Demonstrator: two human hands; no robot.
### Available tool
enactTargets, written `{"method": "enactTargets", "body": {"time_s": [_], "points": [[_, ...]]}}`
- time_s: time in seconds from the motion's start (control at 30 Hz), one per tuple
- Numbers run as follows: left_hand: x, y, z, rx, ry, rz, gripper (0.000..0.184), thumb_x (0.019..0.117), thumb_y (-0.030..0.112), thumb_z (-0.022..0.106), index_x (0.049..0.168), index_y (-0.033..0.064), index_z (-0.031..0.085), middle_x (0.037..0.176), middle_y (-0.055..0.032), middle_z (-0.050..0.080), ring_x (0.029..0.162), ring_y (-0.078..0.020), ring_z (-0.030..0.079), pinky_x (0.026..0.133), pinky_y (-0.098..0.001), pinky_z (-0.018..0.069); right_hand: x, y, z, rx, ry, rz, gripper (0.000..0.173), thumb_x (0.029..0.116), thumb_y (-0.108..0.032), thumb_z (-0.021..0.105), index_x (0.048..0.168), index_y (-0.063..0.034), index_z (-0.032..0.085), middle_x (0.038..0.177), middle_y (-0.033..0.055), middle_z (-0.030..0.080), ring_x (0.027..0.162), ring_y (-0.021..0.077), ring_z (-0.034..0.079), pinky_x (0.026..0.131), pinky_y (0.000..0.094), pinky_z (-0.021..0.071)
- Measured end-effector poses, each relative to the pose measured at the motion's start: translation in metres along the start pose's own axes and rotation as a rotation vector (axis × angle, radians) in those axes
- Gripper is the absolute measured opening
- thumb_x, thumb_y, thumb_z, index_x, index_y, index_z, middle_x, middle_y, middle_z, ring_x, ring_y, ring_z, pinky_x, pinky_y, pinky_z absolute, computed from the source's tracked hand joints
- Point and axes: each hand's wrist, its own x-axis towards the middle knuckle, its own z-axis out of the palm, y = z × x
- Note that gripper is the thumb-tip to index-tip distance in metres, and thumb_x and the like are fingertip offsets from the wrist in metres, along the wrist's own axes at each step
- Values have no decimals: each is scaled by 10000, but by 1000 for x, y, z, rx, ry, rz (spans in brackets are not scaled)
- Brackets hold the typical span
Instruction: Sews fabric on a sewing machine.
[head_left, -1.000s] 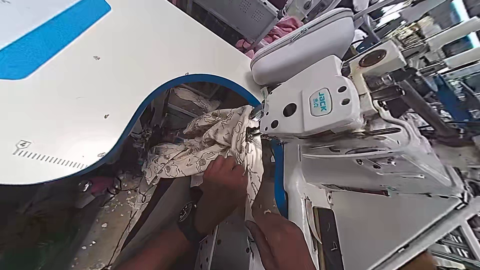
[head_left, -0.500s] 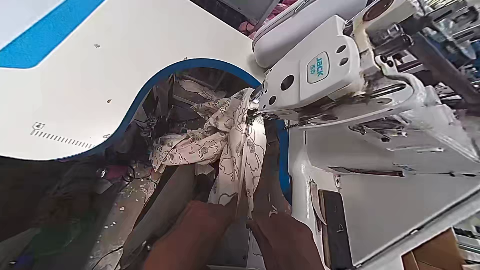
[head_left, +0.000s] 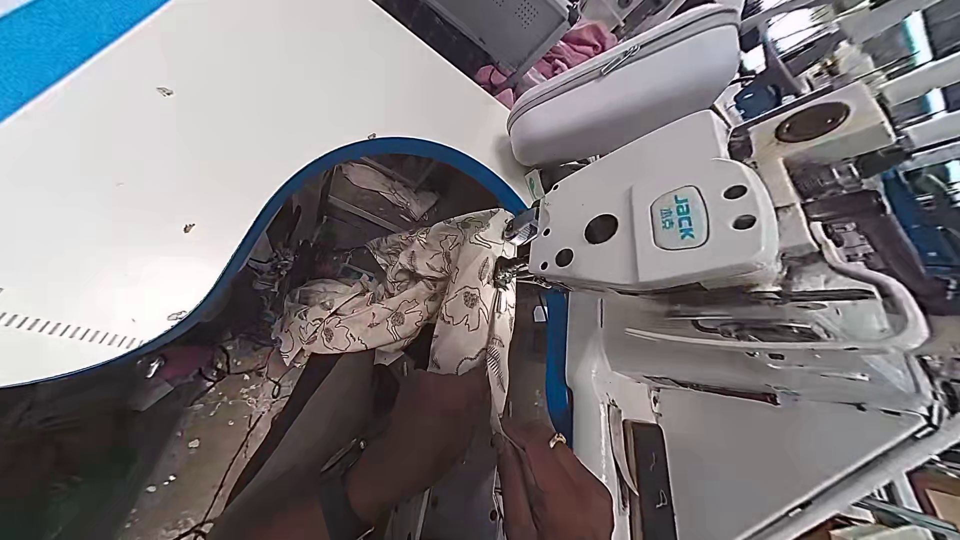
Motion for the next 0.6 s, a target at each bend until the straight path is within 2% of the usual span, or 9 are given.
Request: {"method": "enactTargets", "body": {"time_s": [0.07, 0.17, 0.23, 0.3, 0.4, 0.47, 0.53, 0.6], "points": [[7, -2, 0, -2, -3, -18, 266, 1003, 154, 498, 909, 50, 725, 544, -39, 549, 469, -181, 556, 442, -354, 432, -1, 0, 5, 10, 64, -10, 220, 950, -144, 575, 901, -25, 754, 714, 78, 652, 681, 134, 620, 658, 202, 495], [5, 3, -4, -7, -57, -35, 248, 990, 136, 498, 887, 55, 708, 548, -41, 543, 479, -187, 556, 453, -363, 422, -4, 3, 10, -29, 199, -123, 187, 932, -148, 589, 903, -67, 755, 694, 47, 619, 719, 105, 597, 735, 165, 469], [1, 6, -6, -41, -92, -47, 237, 977, 118, 504, 862, 54, 700, 555, -43, 552, 484, -181, 566, 454, -360, 431, -3, 6, 19, -65, 290, -206, 146, 928, -150, 607, 900, -100, 742, 664, 24, 560, 686, 113, 554, 716, 173, 448], [-1, 7, -6, -74, -81, -60, 221, 962, 92, 517, 842, 41, 696, 578, -53, 572, 508, -175, 578, 474, -347, 445, 0, 12, 31, -70, 369, -236, 101, 929, -152, 641, 899, -117, 731, 716, 34, 542, 710, 121, 543, 700, 177, 445], [0, 5, -3, -112, -5, -26, 186, 913, 44, 568, 756, 14, 665, 620, -70, 555, 577, -160, 563, 554, -280, 462, 9, 18, 44, -27, 414, -220, 47, 943, -132, 666, 925, -123, 708, 921, 80, 614, 909, 112, 608, 841, 149, 485], [1, 3, 5, -86, 88, 24, 183, 894, 50, 602, 730, 18, 678, 614, -57, 517, 607, -154, 538, 592, -250, 440, 14, 21, 53, -12, 466, -219, 81, 957, -102, 652, 889, -102, 698, 913, 88, 695, 901, 110, 672, 830, 161, 526], [5, -2, 12, -44, 185, 70, 168, 868, 63, 627, 714, 33, 687, 603, -46, 534, 613, -147, 539, 597, -244, 430, 14, 23, 60, 4, 487, -208, 144, 968, -83, 607, 844, -74, 680, 929, 103, 737, 898, 123, 695, 835, 173, 534], [15, -5, 16, 40, 240, 106, 180, 885, 89, 639, 721, 42, 696, 609, -39, 553, 615, -160, 544, 598, -258, 436, 20, 24, 63, 14, 491, -198, 191, 982, -90, 586, 818, -51, 676, 982, 131, 769, 932, 155, 719, 858, 194, 535]]}}
